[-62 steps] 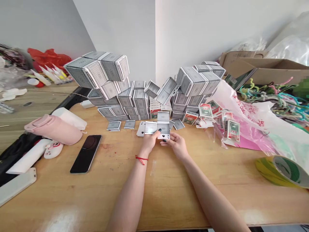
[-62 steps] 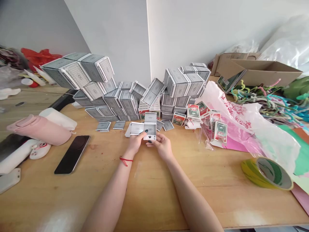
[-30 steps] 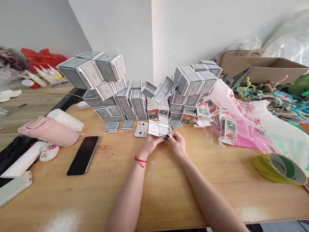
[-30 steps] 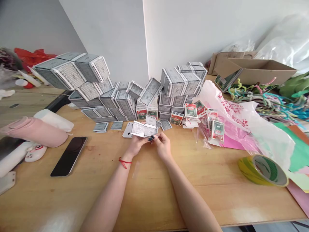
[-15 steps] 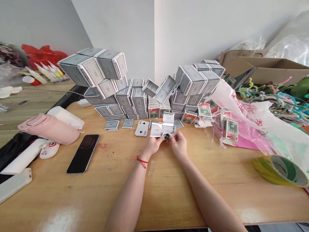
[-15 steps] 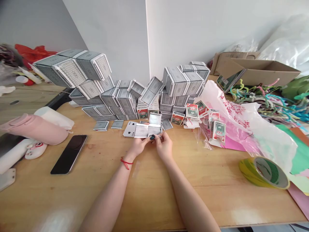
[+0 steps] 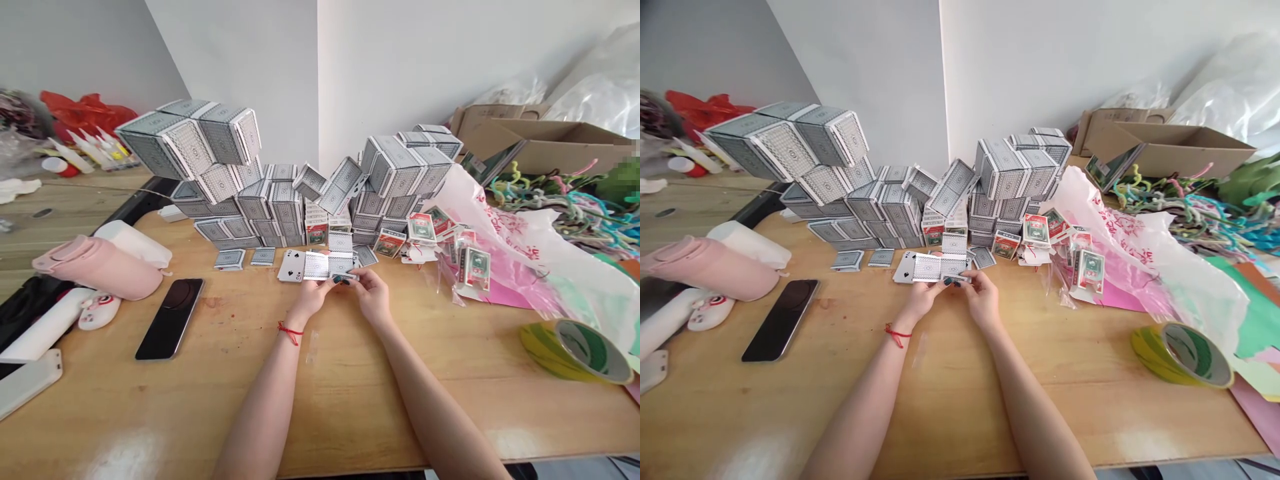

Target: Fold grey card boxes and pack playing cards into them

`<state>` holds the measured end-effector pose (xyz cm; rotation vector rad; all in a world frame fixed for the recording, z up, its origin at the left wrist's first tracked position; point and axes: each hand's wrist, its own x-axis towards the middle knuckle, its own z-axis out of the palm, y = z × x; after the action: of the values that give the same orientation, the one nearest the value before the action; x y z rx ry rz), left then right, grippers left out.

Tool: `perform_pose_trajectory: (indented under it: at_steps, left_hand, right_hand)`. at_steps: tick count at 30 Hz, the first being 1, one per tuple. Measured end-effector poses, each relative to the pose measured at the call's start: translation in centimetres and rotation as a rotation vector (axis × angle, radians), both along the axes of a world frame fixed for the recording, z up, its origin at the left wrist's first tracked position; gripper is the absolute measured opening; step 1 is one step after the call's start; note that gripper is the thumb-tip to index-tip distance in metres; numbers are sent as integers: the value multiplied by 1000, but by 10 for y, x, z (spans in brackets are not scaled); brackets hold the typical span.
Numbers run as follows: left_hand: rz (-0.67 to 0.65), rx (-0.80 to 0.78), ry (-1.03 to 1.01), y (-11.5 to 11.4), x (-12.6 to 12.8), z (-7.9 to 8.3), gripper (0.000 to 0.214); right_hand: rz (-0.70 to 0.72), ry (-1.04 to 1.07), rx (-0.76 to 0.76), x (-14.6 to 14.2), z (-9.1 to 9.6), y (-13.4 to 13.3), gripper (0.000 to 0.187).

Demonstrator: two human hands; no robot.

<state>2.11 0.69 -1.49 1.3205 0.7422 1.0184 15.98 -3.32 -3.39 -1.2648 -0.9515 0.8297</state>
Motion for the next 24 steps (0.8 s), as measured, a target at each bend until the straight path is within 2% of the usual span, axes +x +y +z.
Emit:
perform_pose_trajectory:
  at_steps: [5, 10, 15, 20, 24]
  left_hand:
    - [-22, 4, -6, -3, 0, 4, 60]
    - [-90, -10, -69, -6, 5, 4, 62]
    - [-80, -17, -64, -4, 7, 0, 63]
    - [-80, 23, -40, -4, 7, 0, 57]
    - [-75, 49, -19, -5, 6, 2, 55]
  right_hand:
    - [-28, 110, -71, 1, -1, 0, 23]
    - [3, 91, -120, 0, 2, -4, 21]
    - [-10, 85, -155, -3, 2, -6, 21]
    - [-48, 203, -96, -5, 3, -5, 38]
    - [-10, 238, -70, -6, 6, -6, 46]
